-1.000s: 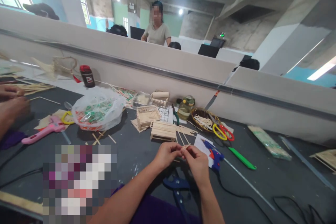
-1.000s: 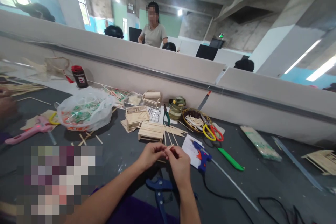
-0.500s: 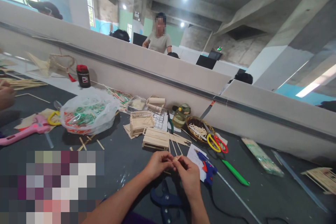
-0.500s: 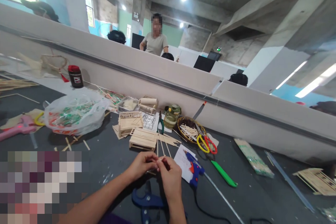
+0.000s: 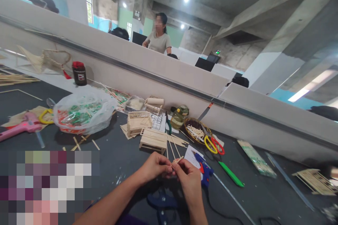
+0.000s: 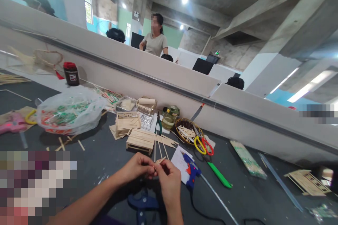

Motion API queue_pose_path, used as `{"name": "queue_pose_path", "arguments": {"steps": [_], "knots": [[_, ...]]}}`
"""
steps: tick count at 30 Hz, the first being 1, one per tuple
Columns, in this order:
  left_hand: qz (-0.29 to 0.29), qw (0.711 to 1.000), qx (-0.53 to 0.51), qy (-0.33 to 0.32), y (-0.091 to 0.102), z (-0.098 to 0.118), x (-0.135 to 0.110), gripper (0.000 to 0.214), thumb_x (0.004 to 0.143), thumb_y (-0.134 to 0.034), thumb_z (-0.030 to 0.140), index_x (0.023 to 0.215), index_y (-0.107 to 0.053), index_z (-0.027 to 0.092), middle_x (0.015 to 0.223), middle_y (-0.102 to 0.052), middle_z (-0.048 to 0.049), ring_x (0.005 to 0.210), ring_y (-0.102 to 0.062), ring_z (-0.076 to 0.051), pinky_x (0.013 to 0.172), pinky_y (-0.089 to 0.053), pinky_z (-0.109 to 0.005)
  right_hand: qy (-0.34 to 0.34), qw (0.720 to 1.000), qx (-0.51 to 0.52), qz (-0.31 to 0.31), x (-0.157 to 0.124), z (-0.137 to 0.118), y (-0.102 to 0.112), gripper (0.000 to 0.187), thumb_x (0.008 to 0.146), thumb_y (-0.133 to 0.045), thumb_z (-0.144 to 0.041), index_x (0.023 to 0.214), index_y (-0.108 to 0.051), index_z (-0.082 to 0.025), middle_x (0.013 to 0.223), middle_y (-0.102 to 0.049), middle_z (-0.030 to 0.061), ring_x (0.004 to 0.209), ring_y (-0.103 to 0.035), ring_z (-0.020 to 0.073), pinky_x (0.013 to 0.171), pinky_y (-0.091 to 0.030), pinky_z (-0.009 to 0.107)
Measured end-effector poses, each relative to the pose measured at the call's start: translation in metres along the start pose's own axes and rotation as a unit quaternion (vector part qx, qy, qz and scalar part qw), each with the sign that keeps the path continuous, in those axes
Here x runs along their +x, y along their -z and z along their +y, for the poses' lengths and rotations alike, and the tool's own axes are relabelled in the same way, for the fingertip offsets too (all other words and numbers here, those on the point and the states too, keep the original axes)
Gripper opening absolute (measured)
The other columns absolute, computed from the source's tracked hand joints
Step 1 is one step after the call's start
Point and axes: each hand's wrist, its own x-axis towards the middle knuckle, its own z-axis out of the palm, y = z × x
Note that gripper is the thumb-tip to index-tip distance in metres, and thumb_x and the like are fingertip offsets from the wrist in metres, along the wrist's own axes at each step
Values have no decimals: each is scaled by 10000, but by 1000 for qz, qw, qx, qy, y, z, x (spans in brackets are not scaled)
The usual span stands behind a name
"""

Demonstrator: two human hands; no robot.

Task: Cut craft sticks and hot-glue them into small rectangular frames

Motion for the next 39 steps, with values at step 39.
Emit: {"name": "queue_pose_path", "arguments": {"steps": [39], "knots": [[-69, 995, -44, 51, 2, 16, -13, 352, 635, -755, 435, 717, -687, 100, 707, -687, -73, 579, -610, -131, 551, -419, -223, -12, 999, 45, -21, -4, 1, -2, 316, 777, -644, -446, 674, -631, -148, 569, -574, -23, 446, -416, 77, 420, -326, 187]]}}
